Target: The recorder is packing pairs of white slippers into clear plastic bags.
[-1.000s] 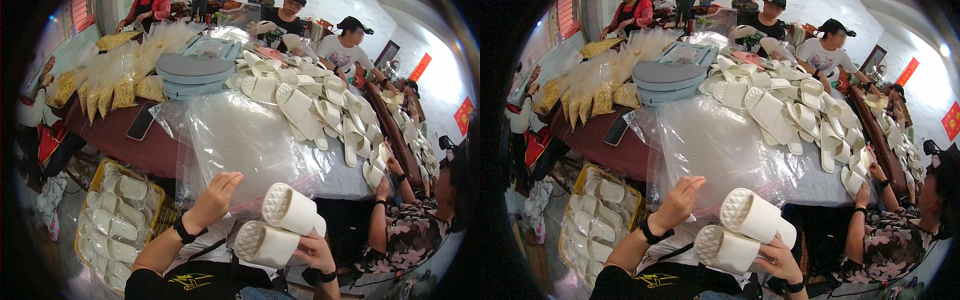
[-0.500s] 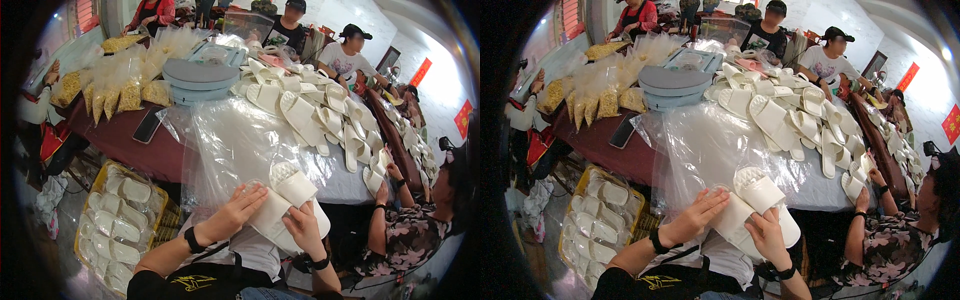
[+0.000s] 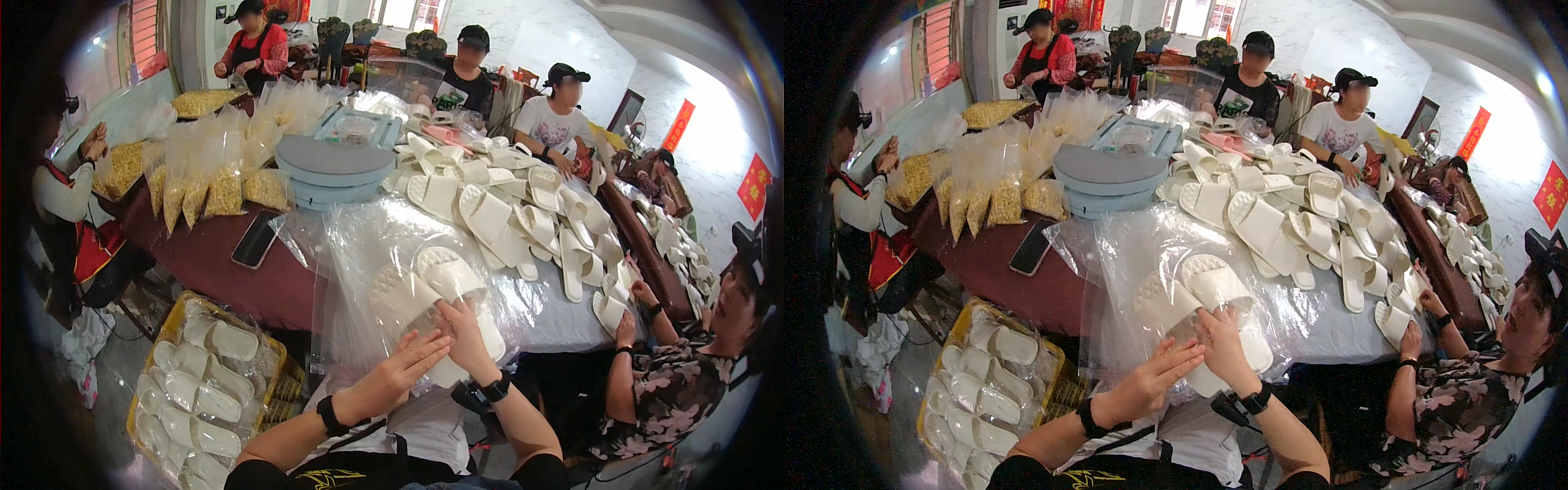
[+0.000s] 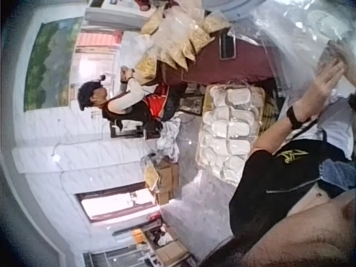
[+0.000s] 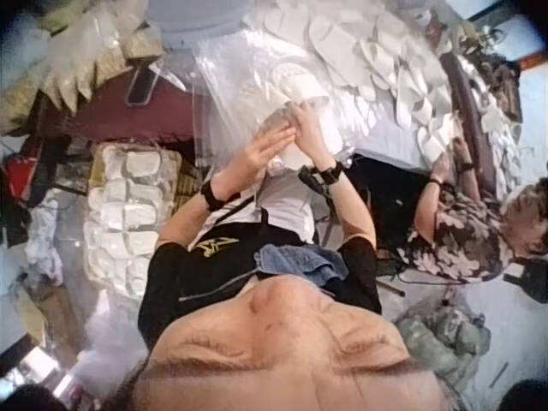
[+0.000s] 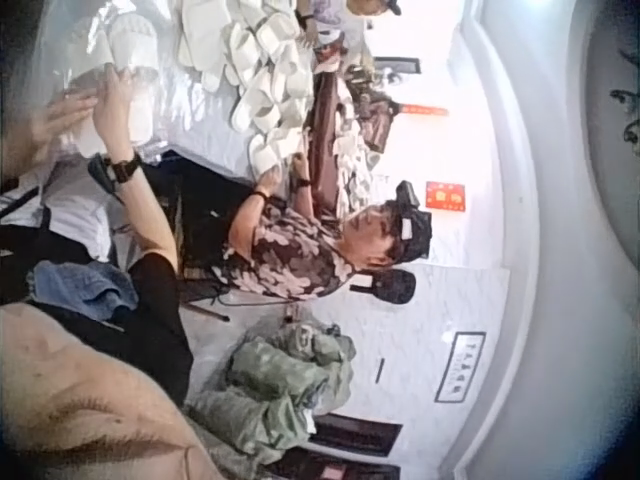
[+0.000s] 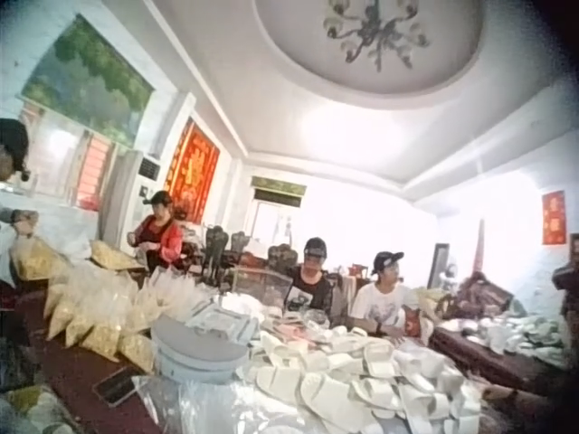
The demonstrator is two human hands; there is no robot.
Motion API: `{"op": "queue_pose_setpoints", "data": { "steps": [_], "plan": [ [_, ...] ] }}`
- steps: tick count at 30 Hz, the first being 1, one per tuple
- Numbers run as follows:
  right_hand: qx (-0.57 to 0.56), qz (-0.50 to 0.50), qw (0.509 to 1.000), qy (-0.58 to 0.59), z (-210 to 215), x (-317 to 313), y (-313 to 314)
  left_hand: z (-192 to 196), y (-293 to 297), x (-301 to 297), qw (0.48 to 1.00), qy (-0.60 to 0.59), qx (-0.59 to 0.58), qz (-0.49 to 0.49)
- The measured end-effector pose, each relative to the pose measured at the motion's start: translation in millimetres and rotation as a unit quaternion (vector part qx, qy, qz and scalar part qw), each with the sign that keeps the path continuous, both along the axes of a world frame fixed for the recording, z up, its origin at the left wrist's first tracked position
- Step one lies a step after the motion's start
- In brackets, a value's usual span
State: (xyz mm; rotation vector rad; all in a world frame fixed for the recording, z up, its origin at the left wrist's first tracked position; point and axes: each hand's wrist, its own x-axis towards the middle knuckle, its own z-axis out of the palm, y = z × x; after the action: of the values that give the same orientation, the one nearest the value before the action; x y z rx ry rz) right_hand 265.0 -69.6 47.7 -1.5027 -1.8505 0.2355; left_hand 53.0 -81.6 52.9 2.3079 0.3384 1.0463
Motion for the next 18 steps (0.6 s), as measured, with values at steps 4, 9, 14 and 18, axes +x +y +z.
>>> {"op": "queue_pose_setpoints", "data": {
  "steps": [4,9,14,18],
  "plan": [
    [0.026,0.008,0.999,-0.025,-17.5,-6.1,50.4,-0.9,1.8,-4.9,1.0,0.003,-0.01,-0.003],
    [0.061,0.032,0.998,-0.01,-11.1,-32.5,93.5,-8.7,5.4,-9.3,1.0,-0.003,-0.002,0.022],
    [0.106,0.049,0.993,0.036,-28.0,-52.4,127.2,-13.5,17.4,-19.4,0.999,0.004,-0.01,0.047],
    [0.019,0.025,0.999,-0.042,-29.2,-56.9,122.1,-5.7,17.3,-24.9,0.989,0.058,0.059,0.123]
  ]
}}
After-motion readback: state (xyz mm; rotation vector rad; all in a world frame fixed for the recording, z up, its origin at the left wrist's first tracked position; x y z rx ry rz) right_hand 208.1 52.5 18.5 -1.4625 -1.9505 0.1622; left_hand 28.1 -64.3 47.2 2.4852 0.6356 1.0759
